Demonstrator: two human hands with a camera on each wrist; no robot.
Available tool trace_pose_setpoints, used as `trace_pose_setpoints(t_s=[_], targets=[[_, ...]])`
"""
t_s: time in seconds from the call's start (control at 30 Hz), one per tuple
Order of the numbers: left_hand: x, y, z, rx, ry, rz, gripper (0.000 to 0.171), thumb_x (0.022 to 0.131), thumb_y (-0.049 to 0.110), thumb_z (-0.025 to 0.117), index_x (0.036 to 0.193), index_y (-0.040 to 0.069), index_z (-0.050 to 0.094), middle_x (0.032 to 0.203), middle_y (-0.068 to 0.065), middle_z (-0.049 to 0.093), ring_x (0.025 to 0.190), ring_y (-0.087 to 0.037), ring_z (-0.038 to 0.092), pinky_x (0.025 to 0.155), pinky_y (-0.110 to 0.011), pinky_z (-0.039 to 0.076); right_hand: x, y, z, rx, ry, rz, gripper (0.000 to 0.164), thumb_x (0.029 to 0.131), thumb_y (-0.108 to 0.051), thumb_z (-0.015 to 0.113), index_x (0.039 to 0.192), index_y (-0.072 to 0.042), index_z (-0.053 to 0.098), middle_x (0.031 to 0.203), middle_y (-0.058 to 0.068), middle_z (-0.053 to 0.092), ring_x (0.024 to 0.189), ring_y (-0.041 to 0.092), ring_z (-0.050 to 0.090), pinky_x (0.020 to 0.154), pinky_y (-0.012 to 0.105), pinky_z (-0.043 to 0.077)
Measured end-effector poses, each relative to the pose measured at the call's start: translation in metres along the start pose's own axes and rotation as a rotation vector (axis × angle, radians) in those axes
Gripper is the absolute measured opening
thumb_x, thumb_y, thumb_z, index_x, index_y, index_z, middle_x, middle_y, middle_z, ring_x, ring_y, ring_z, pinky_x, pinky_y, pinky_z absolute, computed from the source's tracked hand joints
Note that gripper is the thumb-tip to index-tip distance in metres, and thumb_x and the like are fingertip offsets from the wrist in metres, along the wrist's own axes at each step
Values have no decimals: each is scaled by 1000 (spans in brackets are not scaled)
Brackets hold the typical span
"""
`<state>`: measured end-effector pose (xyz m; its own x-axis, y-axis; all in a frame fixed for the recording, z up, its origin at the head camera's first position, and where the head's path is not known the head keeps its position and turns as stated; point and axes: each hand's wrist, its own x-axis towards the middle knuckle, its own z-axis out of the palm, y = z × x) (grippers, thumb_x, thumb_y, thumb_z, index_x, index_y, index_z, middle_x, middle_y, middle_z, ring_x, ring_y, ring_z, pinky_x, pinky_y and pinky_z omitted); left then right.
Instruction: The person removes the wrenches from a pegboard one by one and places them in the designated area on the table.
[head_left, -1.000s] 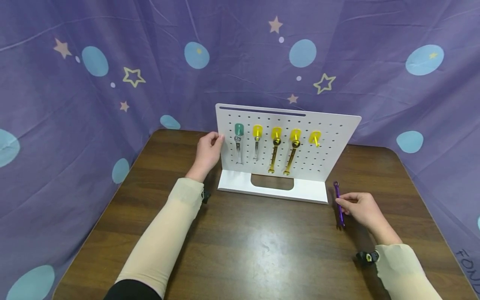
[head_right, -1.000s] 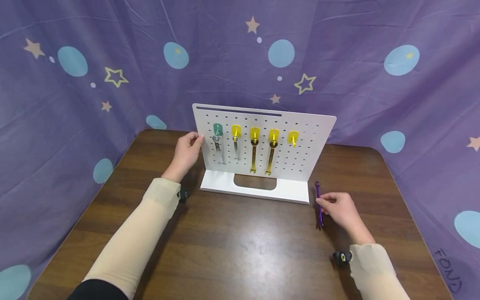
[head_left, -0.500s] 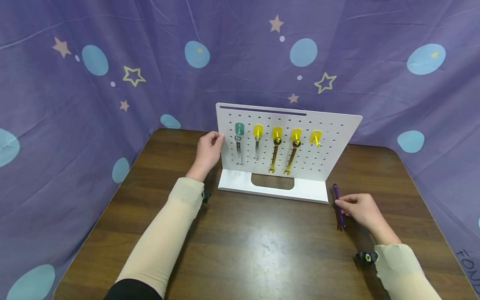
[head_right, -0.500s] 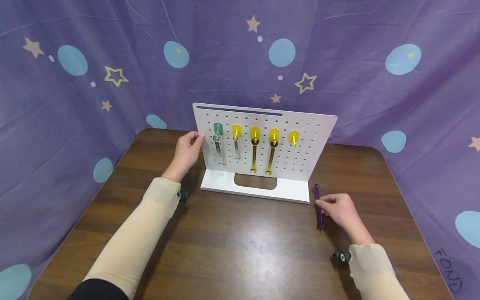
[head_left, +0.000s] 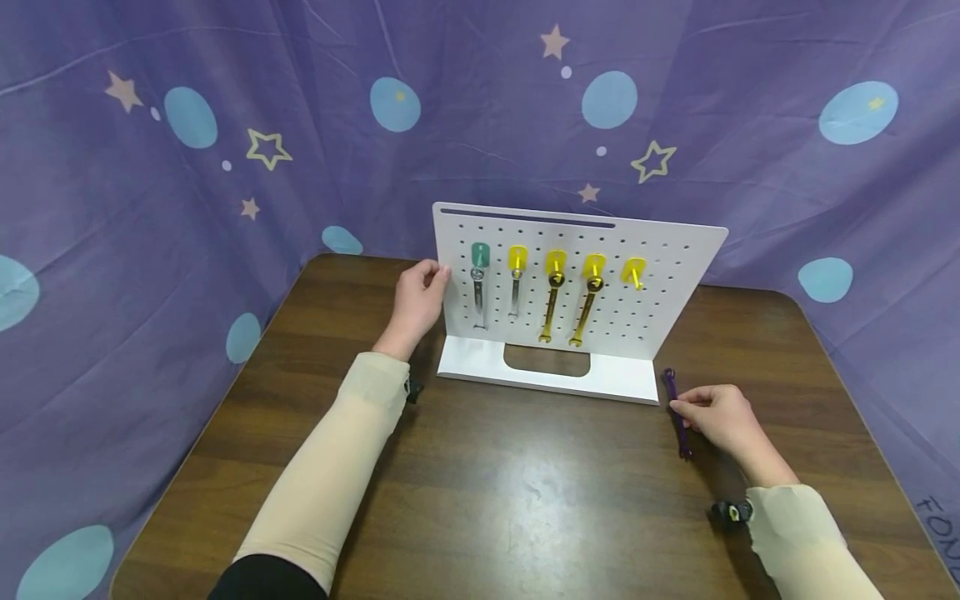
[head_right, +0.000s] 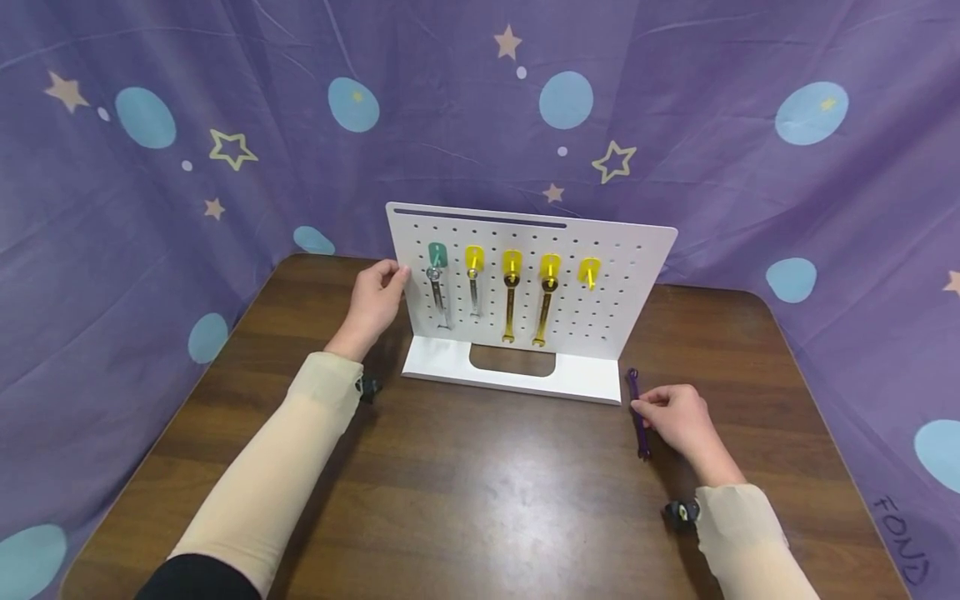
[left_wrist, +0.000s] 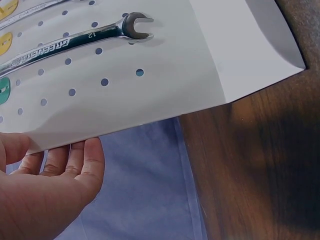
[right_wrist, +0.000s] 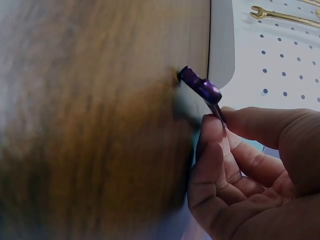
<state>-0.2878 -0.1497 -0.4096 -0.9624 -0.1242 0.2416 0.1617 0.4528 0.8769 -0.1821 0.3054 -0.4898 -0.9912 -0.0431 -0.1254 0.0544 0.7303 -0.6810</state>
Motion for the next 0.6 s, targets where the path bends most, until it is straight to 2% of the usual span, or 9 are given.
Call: trace_pose_setpoints(t_s=[0.37, 0.6], targets=[[1, 0, 0, -4, 5, 20, 25, 107, 16, 56, 105, -6, 67, 95, -18, 66, 81, -23, 55, 69, -32, 45, 1, -2, -4, -8, -54, 67, 26, 96, -22, 73, 93, 4, 75, 69, 2, 68, 64, 18, 57, 56, 31, 44], [1, 0, 0, -15, 2, 7, 25, 107, 17, 56, 105, -5, 67, 98, -17, 66, 84, -23, 55, 70, -33, 45, -1, -5, -5, -6, -59, 85, 23, 94, -19, 75, 87, 3, 74, 68, 3, 68, 63, 17, 59, 56, 30, 46]])
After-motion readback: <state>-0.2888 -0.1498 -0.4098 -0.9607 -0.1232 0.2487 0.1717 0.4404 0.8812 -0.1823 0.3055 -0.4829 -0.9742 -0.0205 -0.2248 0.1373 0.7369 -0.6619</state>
